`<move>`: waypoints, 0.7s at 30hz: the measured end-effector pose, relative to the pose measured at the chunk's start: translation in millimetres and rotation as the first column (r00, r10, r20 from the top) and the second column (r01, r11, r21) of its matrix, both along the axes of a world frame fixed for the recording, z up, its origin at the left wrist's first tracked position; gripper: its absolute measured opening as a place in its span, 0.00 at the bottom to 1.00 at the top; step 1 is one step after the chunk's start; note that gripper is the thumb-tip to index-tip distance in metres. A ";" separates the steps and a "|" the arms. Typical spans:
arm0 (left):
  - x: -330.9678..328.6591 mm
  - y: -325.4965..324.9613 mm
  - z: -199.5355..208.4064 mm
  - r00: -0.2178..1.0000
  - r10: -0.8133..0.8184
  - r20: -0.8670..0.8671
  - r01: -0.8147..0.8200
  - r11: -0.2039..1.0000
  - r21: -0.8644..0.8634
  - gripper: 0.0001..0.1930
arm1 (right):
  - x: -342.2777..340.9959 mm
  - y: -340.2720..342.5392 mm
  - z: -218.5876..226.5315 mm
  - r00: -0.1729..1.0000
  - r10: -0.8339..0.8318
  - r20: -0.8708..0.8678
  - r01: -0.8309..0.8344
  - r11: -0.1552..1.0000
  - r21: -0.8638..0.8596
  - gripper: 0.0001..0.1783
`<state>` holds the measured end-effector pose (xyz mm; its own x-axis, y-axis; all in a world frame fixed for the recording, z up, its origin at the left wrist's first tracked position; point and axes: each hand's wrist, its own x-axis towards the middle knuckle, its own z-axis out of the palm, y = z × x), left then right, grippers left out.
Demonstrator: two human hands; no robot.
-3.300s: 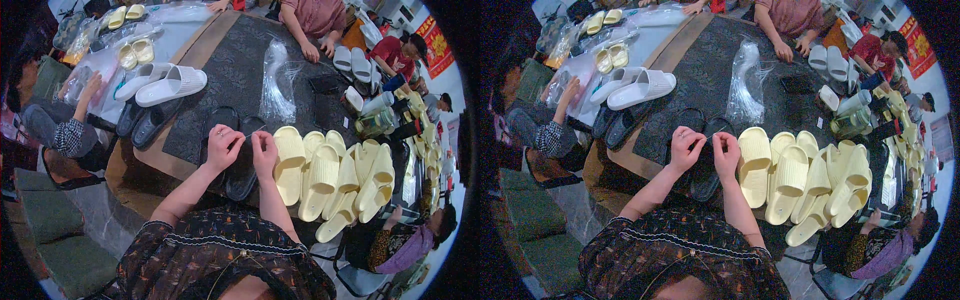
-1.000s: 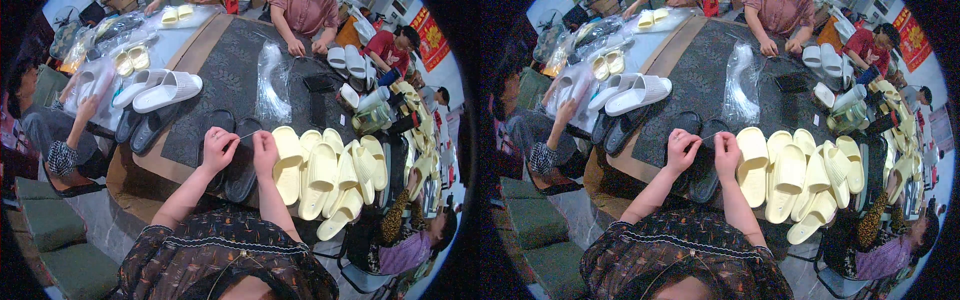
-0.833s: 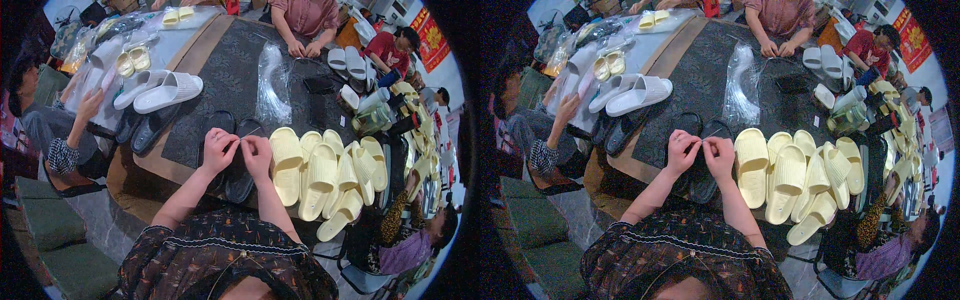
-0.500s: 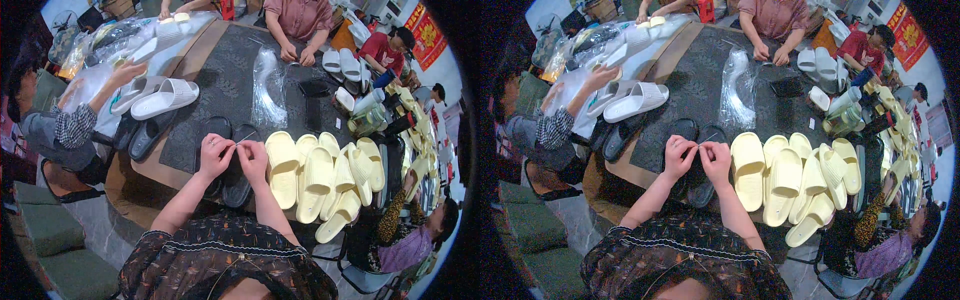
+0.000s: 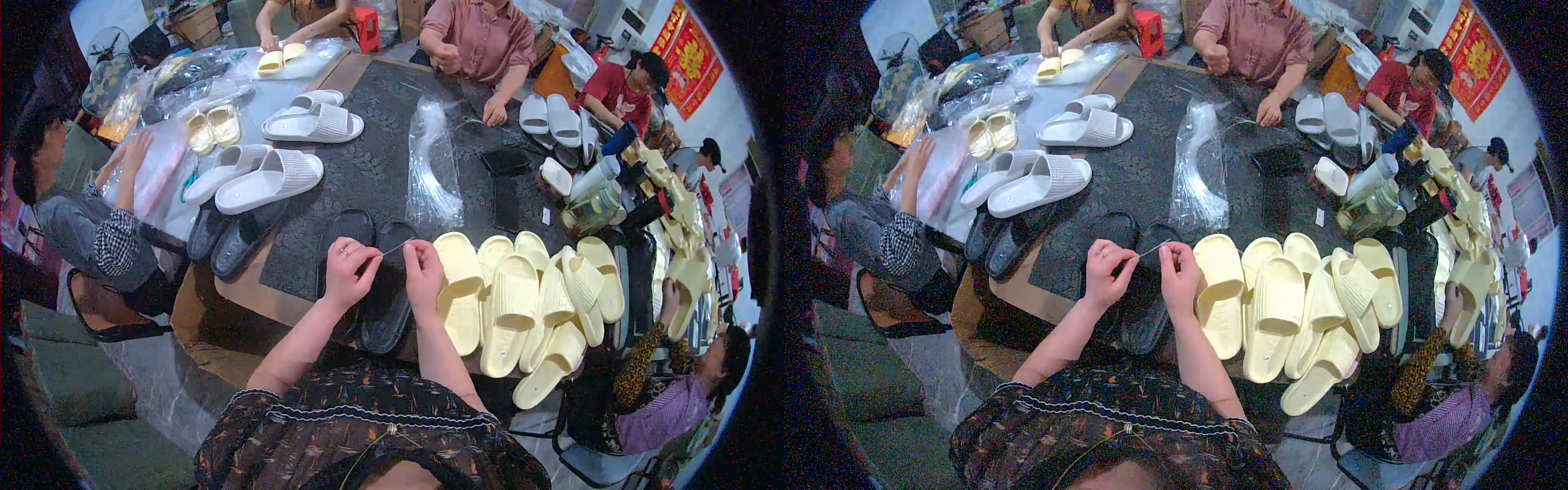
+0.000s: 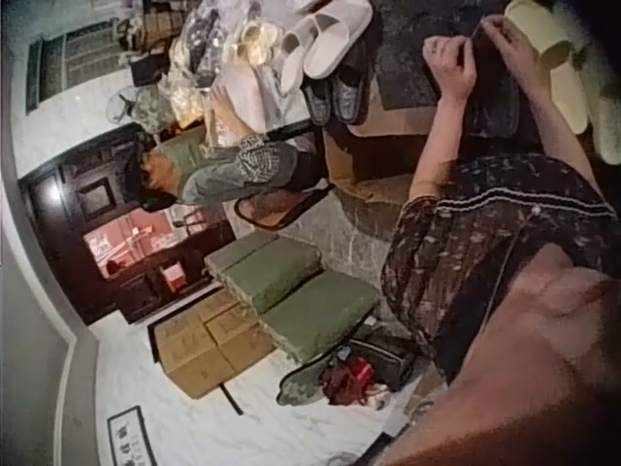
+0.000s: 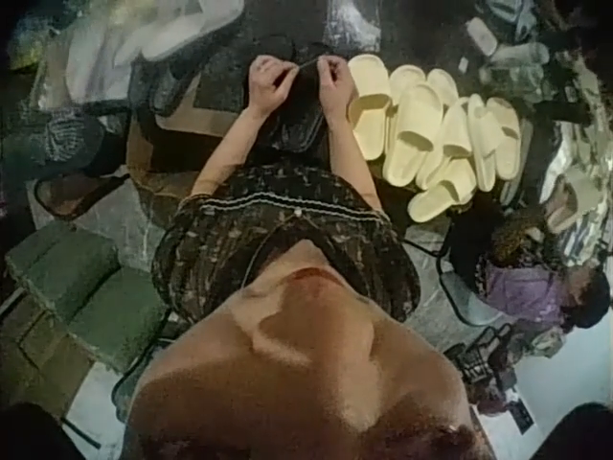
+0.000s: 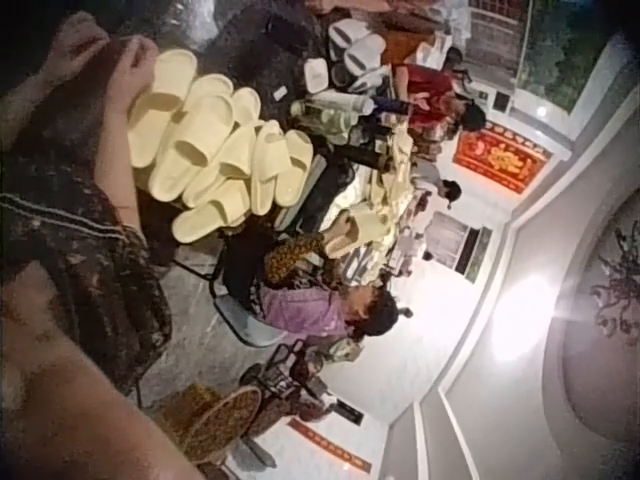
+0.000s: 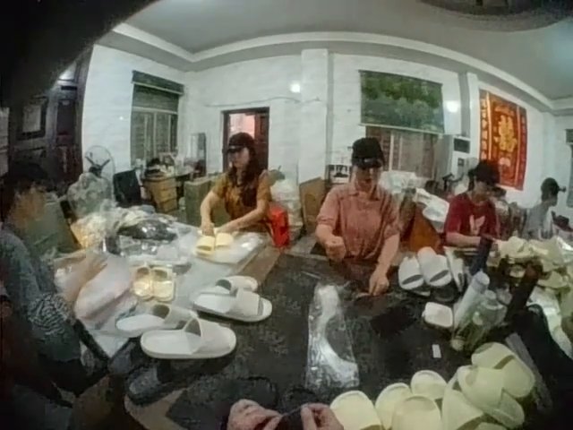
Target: The recorder is inspecting and cleaning plastic slippers at a production table in a factory environment.
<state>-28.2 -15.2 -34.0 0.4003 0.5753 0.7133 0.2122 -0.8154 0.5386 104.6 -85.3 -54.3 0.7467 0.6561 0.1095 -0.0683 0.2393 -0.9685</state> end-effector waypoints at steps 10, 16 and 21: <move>-2.5 0.3 0.9 1.000 -0.010 0.002 0.010 1.000 -0.020 0.03 | -7.4 -1.7 10.4 0.997 -0.003 0.074 0.006 1.000 -0.031 0.03; -2.4 1.3 -4.2 1.000 0.000 0.005 0.000 1.000 -0.012 0.04 | -7.0 -2.9 -0.1 0.952 0.027 0.304 -0.010 0.998 -0.056 0.05; -2.6 1.8 -1.1 1.000 -0.009 -0.007 0.009 1.000 -0.012 0.04 | -4.6 -4.7 5.4 0.875 0.060 0.480 -0.021 0.996 -0.086 0.06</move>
<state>-30.8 -13.4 -35.1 0.4103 0.5799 0.7038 0.2084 -0.8110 0.5467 100.0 -90.0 -48.9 0.5870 0.7052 0.3976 0.4033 0.1711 -0.8989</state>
